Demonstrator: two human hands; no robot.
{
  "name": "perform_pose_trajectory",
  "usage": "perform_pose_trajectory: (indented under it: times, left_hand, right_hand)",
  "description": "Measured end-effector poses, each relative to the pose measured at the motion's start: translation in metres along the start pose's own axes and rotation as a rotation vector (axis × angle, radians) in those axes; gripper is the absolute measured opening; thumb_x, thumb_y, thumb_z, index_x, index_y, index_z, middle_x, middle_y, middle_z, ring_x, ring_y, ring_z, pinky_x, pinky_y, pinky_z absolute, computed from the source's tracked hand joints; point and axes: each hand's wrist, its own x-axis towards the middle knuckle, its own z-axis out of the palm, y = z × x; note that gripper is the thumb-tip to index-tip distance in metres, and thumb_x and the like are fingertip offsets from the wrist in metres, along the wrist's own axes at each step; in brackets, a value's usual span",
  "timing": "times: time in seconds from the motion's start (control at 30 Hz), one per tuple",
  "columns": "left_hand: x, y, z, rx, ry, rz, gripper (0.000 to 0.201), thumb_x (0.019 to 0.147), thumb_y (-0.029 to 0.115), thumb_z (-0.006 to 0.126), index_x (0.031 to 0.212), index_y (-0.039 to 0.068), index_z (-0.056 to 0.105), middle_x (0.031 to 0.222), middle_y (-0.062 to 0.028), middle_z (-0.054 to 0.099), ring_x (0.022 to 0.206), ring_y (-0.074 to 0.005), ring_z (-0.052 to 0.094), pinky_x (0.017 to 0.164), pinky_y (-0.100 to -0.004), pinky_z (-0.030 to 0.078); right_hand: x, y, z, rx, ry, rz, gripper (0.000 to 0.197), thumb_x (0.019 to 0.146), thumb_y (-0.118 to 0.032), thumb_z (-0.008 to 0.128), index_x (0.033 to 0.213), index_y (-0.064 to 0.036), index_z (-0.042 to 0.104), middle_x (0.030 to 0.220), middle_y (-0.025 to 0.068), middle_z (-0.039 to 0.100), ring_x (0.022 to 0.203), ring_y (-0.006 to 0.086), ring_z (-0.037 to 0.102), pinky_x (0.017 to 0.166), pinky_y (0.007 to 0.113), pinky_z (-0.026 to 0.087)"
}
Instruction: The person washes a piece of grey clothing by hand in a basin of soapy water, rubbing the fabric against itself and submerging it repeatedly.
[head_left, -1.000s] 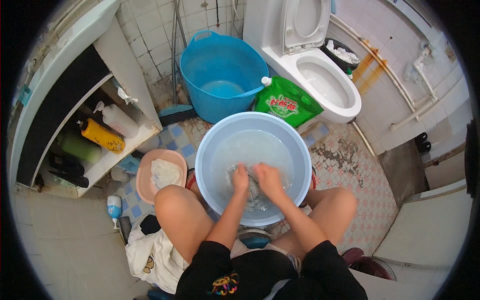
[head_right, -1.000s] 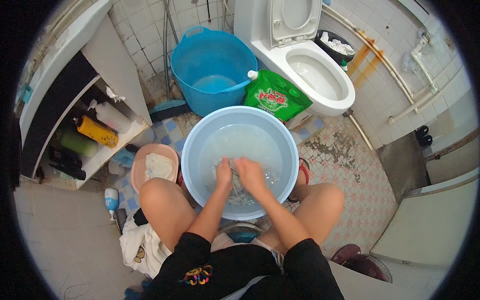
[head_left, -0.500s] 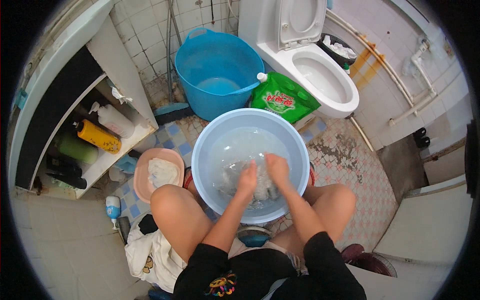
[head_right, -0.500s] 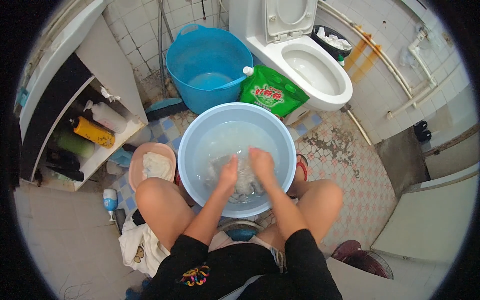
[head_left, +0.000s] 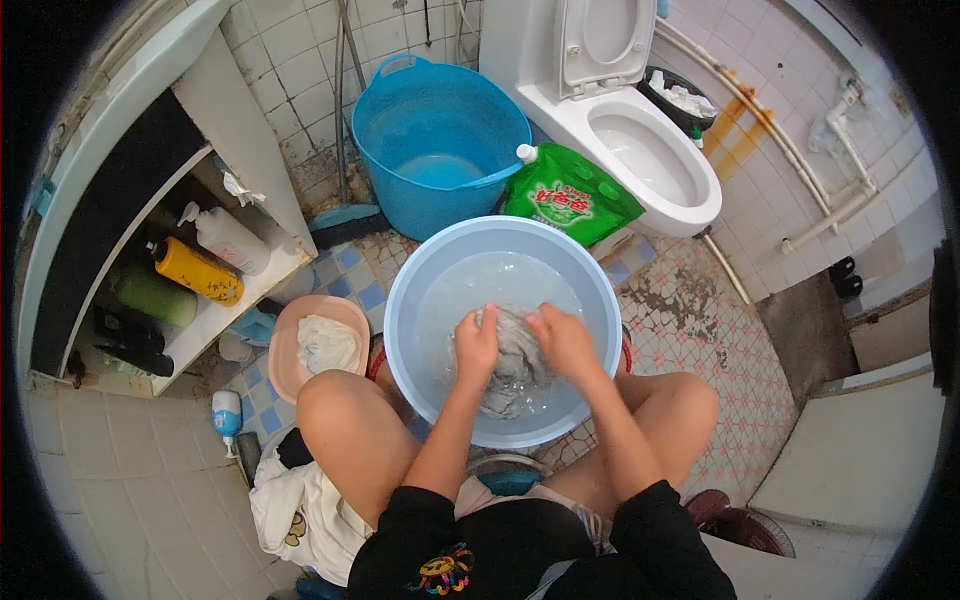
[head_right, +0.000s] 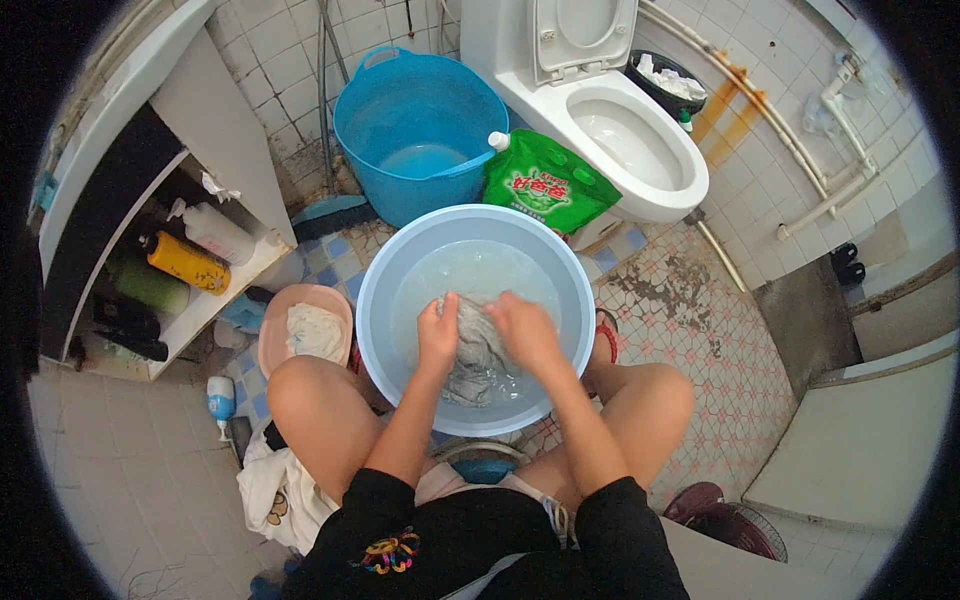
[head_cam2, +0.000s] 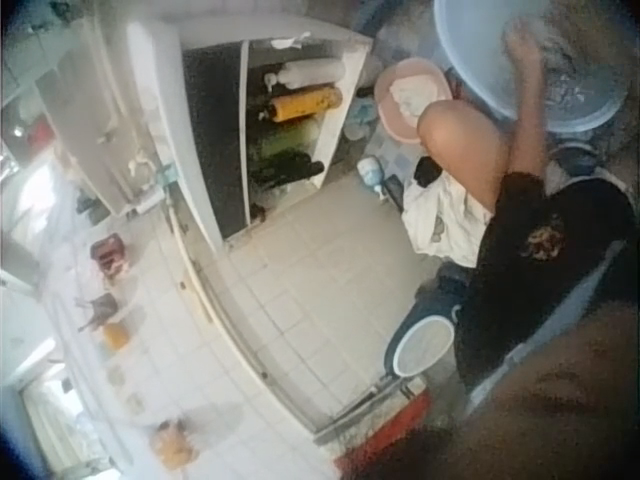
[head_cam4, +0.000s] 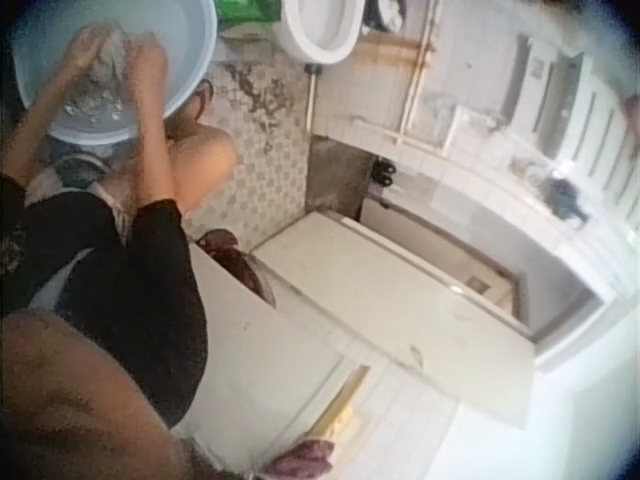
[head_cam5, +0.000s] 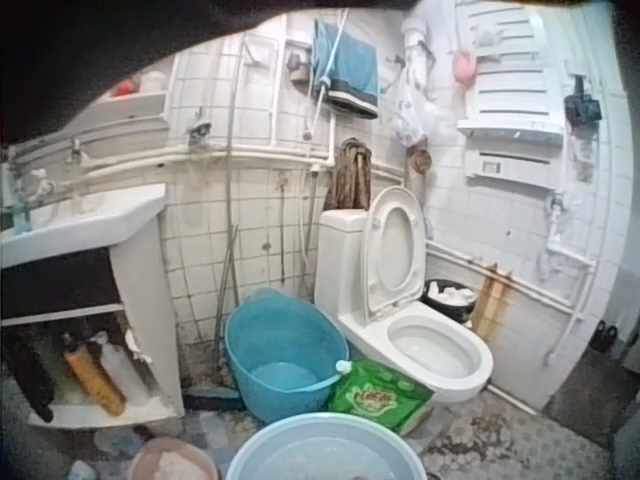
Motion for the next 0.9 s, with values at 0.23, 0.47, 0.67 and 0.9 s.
perform_pose_trajectory:
  times: [0.23,0.47,0.67,0.9]
  left_hand:
    - [-0.045,0.019,0.043,0.054,-0.005,0.146,0.050,0.090,0.039,0.039,0.065,-0.002,0.053,0.059,-0.0076,0.052,0.060,-0.0149,0.049,0.058,-0.0336,0.040]
    - [-0.014,-0.020,0.033,-0.152,0.051,-0.150,0.060,0.091,0.041,0.034,0.051,-0.004,0.045,0.042,-0.0102,0.037,0.045,-0.0164,0.038,0.044,-0.0404,0.030]
    - [-0.012,-0.024,0.024,-0.007,-0.037,-0.162,0.050,0.091,0.037,0.038,0.070,-0.004,0.055,0.059,-0.0126,0.054,0.059,-0.0144,0.049,0.054,-0.0348,0.039]
    - [-0.014,-0.037,0.035,0.083,-0.106,-0.070,0.039,0.085,0.035,0.051,0.074,-0.002,0.057,0.058,-0.0095,0.053,0.057,-0.0186,0.053,0.055,-0.0327,0.042]
  right_hand:
    - [0.010,0.024,0.021,-0.236,0.302,0.082,0.037,0.085,-0.034,0.047,0.064,-0.0031,0.053,0.060,0.0184,0.054,0.057,0.0374,0.054,0.050,0.043,0.041]
    - [-0.008,0.000,0.040,-0.384,0.161,-0.132,0.041,0.088,-0.033,0.041,0.062,-0.0051,0.056,0.059,0.0194,0.054,0.057,0.0368,0.054,0.052,0.043,0.041]
    - [0.013,0.041,0.039,0.099,0.333,0.134,0.040,0.089,-0.029,0.042,0.066,0.0026,0.054,0.061,0.0218,0.054,0.056,0.0395,0.052,0.052,0.043,0.040]
    - [0.015,0.075,0.040,-0.268,0.248,0.159,0.032,0.085,-0.032,0.048,0.071,-0.0034,0.052,0.060,0.0197,0.055,0.060,0.0379,0.055,0.054,0.045,0.042]
